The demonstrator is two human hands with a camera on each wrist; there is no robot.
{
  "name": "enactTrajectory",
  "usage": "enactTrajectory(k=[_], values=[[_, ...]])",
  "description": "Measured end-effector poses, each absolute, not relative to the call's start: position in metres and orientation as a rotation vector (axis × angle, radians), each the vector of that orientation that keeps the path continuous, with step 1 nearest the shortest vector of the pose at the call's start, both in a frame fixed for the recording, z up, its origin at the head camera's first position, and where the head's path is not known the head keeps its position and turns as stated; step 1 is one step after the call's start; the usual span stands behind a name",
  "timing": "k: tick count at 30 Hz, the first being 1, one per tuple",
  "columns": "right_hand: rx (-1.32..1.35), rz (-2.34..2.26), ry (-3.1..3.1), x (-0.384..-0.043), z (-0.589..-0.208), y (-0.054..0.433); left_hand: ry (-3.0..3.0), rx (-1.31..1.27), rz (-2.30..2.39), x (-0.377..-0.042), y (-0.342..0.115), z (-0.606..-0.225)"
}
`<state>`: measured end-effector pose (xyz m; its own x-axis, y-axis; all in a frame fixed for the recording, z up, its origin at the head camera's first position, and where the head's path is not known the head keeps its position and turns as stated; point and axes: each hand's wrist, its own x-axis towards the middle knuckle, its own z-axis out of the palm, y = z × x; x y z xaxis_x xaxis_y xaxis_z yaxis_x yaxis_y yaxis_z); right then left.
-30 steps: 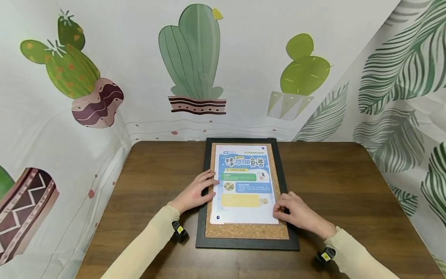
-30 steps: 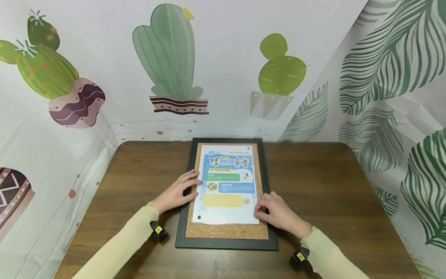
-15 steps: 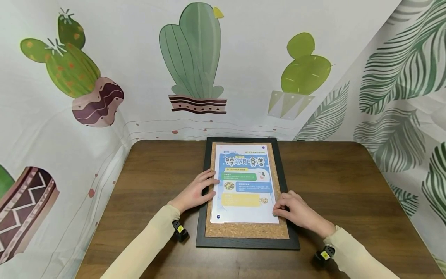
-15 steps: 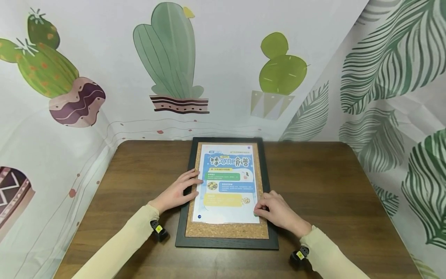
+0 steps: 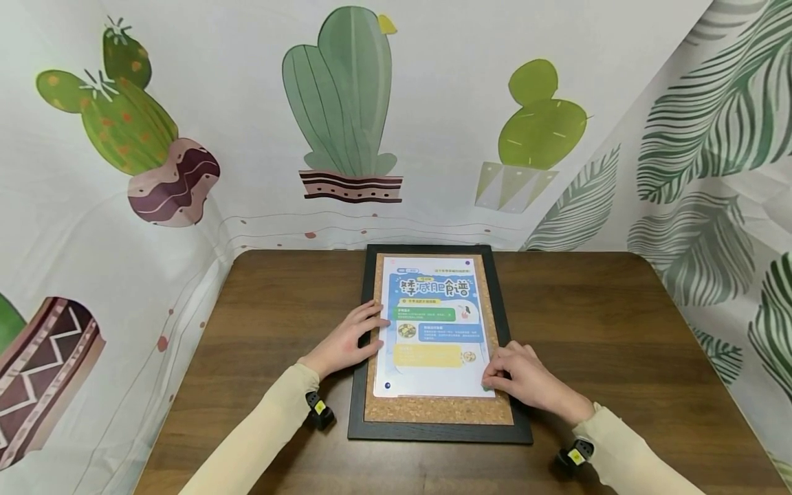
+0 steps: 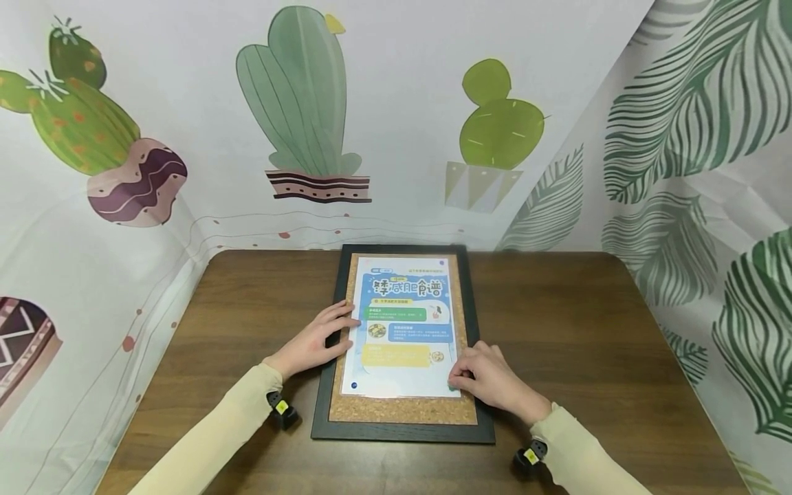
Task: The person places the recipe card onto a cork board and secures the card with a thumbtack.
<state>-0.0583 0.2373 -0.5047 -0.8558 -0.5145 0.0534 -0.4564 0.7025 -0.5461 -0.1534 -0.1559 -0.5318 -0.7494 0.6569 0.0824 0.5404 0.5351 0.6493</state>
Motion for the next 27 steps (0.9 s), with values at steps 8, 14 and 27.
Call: enactTrajectory(k=[8, 14, 27], values=[[-0.798, -0.838, 2.786, -0.0596, -0.5046, 0.2358, 2.597, 1.018, 1.011, -0.1538, -0.1560, -0.5320], [-0.812, -0.848, 2.780, -0.0584, -0.5067, 0.2363, 2.599, 1.001, 0.992, -0.1531, -0.1563, -0.5318], [-0.885, -0.809, 2.793, -0.0580, -0.5108, 0.2382, 2.596, 0.986, 0.980, -0.1539, -0.1560, -0.5332]])
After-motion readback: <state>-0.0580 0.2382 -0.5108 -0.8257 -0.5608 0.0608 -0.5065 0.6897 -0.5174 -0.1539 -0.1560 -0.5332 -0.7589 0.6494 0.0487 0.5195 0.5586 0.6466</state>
